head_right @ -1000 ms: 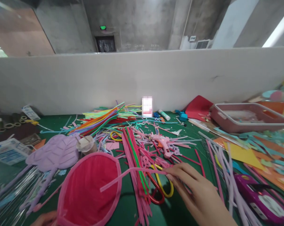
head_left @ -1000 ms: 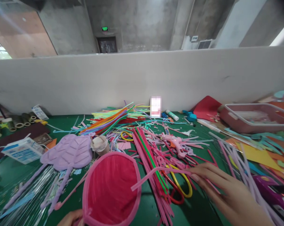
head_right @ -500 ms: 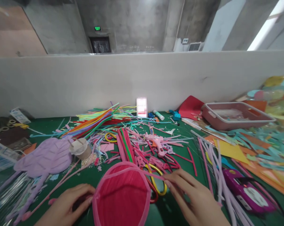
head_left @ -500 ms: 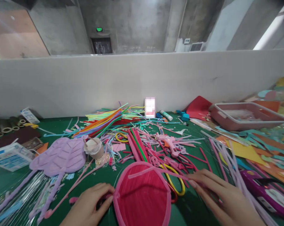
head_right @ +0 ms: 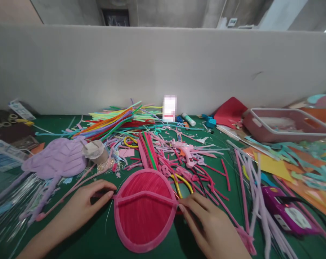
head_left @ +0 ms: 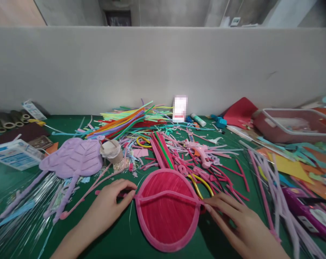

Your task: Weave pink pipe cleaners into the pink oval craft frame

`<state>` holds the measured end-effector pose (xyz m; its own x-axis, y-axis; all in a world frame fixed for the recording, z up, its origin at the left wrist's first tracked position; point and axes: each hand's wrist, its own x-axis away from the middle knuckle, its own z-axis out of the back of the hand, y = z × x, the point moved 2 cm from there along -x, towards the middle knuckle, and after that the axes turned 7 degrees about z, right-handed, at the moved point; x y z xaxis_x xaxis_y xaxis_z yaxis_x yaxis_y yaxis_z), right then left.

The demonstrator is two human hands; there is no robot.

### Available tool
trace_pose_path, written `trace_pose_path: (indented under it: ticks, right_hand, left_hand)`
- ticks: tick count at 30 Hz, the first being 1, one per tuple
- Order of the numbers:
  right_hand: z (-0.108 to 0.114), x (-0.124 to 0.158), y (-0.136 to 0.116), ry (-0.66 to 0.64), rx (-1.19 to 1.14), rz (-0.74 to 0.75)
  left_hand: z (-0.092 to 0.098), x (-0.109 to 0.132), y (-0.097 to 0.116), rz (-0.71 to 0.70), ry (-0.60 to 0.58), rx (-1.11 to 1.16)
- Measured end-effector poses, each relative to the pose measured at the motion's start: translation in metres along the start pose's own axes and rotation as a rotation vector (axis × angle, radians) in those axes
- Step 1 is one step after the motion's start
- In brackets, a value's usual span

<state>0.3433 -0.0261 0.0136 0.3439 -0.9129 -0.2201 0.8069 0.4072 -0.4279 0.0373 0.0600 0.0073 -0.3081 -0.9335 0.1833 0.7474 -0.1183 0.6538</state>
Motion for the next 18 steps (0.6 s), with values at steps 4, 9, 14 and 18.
trace_pose_path:
  ticks: [4,9,14,18]
  right_hand:
    - [-0.002,-0.004,-0.002,0.012,0.083,0.055]
    - [-0.003,-0.01,-0.007,0.059,0.212,0.128]
    - [-0.006,-0.013,-0.01,0.081,0.307,0.161]
    - [-0.006,-0.014,-0.013,0.11,0.345,0.163]
  left_hand:
    - [-0.008,0.025,-0.002,-0.162,0.289,-0.188]
    - [-0.028,0.045,-0.01,-0.39,0.478,-0.39]
    - [-0.04,0.052,-0.013,-0.447,0.541,-0.481]
    - [-0.046,0.054,-0.01,-0.474,0.562,-0.499]
